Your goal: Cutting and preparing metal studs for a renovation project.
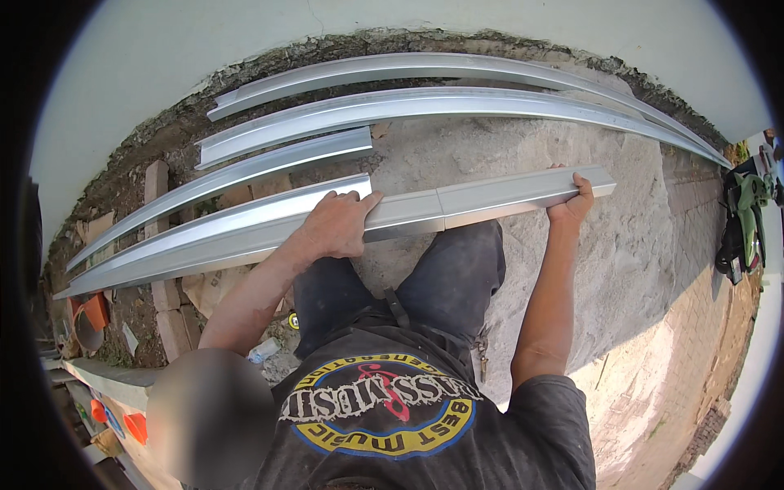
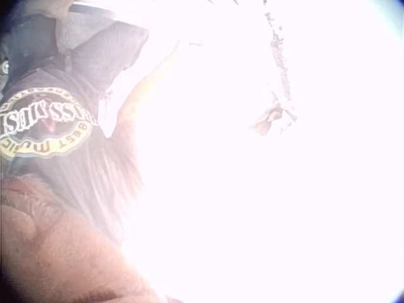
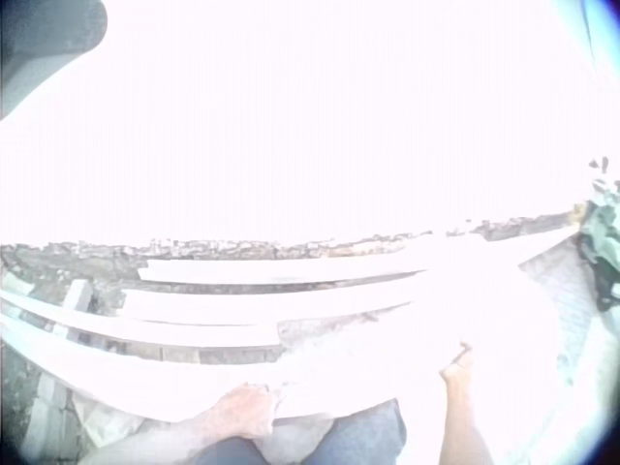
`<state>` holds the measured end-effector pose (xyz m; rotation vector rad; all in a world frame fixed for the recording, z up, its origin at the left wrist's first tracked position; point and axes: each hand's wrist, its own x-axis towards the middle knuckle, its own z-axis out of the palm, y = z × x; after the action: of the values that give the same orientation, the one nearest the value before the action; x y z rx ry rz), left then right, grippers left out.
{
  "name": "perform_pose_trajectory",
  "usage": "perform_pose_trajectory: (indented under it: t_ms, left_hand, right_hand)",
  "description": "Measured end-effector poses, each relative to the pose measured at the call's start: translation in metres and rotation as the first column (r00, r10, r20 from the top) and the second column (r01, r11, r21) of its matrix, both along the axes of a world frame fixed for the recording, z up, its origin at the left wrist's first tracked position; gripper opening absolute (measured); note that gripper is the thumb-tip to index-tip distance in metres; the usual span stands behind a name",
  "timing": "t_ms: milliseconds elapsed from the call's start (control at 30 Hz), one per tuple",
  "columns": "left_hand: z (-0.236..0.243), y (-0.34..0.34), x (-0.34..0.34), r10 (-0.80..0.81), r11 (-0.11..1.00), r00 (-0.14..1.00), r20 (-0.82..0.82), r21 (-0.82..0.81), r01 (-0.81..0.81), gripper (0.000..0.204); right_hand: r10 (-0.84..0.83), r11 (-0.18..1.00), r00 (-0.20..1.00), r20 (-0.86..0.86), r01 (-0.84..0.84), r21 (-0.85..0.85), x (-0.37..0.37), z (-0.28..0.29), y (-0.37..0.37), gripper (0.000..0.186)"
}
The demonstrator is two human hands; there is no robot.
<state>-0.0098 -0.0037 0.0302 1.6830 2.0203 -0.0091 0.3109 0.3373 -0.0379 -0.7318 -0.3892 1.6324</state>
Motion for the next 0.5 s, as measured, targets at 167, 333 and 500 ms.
perform_pose_trajectory:
  t_ms: [167, 333, 500]
  left_hand:
    - [-0.025, -0.013, 0.004, -0.065, 0.994, 0.997, 0.05, -0.085, 0.069, 0.085]
    - [-0.044, -0.023, 0.027, -0.007, 0.999, 0.993, -0.122, 0.051, 0.013, 0.075]
    - [-0.082, -0.039, 0.02, -0.083, 0.923, 0.996, -0.035, 0.374, 0.09, 0.066]
  right_hand:
    - [0.075, 0.994, 0.961, 0.267, -0.094, 0.058, -0.052, 0.058, -0.006, 0.061]
    - [0.015, 0.312, 0.31, 0.951, -0.905, 0.29, -0.289, 0.181, -0.177, 0.084]
    - [-0.299, -0.233, 0.011, 0.954, -0.97, -0.062, -0.31, 0.147, -0.295, 0.116]
